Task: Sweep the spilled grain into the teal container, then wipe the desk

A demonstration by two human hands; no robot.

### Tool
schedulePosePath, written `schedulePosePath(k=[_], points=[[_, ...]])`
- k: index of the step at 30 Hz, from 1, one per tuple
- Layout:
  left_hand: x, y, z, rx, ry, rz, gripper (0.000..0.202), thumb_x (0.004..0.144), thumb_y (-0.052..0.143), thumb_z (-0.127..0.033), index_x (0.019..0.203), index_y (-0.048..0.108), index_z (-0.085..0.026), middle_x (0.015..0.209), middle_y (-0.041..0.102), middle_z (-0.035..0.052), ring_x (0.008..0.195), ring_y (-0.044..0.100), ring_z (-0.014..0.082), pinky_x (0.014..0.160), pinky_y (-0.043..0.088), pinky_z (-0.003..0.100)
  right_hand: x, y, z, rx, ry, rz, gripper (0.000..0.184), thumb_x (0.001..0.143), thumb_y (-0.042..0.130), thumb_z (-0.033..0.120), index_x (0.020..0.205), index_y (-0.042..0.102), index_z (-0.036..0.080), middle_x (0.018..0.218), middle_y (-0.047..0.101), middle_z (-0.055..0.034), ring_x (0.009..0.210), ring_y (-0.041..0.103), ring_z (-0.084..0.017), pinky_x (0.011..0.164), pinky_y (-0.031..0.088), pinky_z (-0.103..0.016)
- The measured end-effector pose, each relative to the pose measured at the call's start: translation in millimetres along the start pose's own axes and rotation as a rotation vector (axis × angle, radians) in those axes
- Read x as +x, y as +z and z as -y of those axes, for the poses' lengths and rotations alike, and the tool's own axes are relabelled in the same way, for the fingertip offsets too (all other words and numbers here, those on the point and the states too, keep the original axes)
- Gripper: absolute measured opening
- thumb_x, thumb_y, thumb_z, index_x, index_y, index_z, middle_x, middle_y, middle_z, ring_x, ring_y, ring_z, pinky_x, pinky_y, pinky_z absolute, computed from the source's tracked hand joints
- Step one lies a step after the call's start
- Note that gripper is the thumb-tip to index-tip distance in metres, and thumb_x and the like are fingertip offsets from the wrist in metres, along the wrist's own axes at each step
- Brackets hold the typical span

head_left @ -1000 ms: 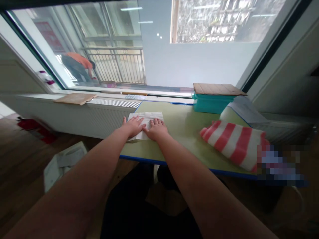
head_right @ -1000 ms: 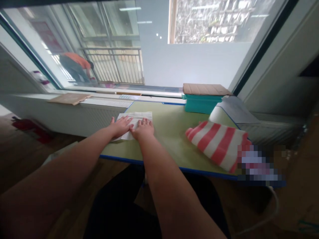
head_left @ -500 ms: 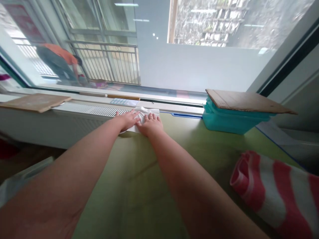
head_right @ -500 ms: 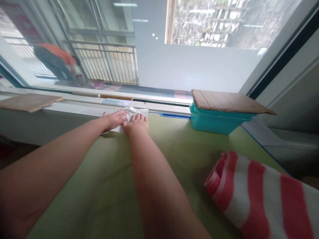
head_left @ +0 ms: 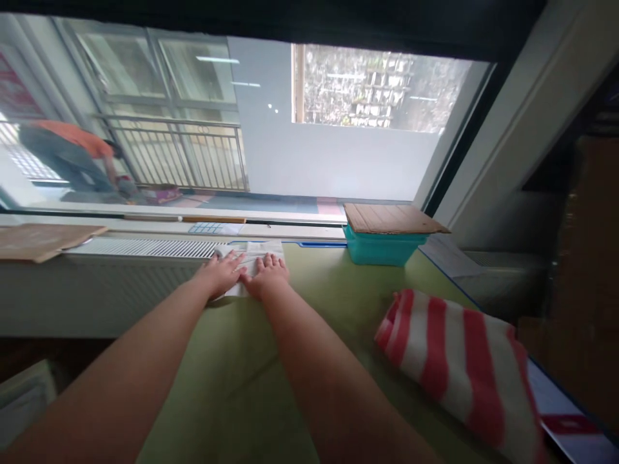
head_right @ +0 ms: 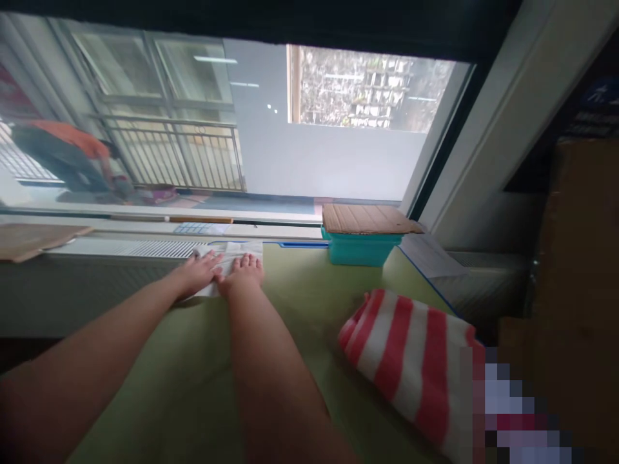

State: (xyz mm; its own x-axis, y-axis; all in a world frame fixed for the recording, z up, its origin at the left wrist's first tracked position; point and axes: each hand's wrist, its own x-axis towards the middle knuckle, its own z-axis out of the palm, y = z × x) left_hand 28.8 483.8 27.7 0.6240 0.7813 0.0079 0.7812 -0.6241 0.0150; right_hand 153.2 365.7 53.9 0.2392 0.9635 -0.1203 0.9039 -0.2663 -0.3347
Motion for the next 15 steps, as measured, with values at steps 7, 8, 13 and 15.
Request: schedulePosePath(k=[7, 8, 13, 15], points=[[-132, -18.5, -42, 0.039, -0.1, 0.106, 0.066, 0.093, 0.014, -0.052, 0.155, 0.017, -0.028, 0.161, 0.009, 0.0032, 0.142, 0.018, 0.0423, 0.109, 0.014, 0.065, -103, 14, 8, 0.001, -0.099, -0.021, 0.086, 0.086, 0.018, 0.069, 0.152, 0.02, 0.014, 0.16, 0.008, -0.0109, 0.149, 0.007, -0.023, 0.12, 0.004, -0.039], [-150, -19.3, -48, 0.044, -0.106, 0.104, 0.066, 0.093, 0.014, -0.051, 0.155, 0.017, -0.028, 0.161, 0.01, 0.0029, 0.142, 0.018, 0.0423, 0.109, 0.014, 0.066, -120, 17, 9, 0.006, -0.116, -0.029, 0.085, 0.086, 0.018, 0.069, 0.152, 0.021, 0.014, 0.16, 0.009, -0.0109, 0.149, 0.007, -0.023, 0.119, 0.005, -0.039], [-242, -19.8, -79, 0.03, -0.139, 0.096, 0.067, 0.092, 0.014, -0.055, 0.154, 0.018, -0.03, 0.161, 0.012, 0.0032, 0.142, 0.016, 0.0434, 0.107, 0.014, 0.069, -214, 29, 14, -0.021, -0.164, -0.02, 0.088, 0.085, 0.017, 0.071, 0.151, 0.021, 0.013, 0.16, 0.011, -0.0118, 0.148, 0.009, -0.024, 0.119, 0.006, -0.038], [-274, -22.8, -94, 0.015, -0.142, 0.103, 0.068, 0.091, 0.014, -0.057, 0.154, 0.019, -0.031, 0.161, 0.012, 0.0033, 0.142, 0.017, 0.0429, 0.107, 0.013, 0.069, -251, 32, 12, -0.06, -0.162, -0.017, 0.088, 0.087, 0.018, 0.07, 0.152, 0.019, 0.012, 0.16, 0.01, -0.0131, 0.148, 0.008, -0.025, 0.119, 0.007, -0.04]])
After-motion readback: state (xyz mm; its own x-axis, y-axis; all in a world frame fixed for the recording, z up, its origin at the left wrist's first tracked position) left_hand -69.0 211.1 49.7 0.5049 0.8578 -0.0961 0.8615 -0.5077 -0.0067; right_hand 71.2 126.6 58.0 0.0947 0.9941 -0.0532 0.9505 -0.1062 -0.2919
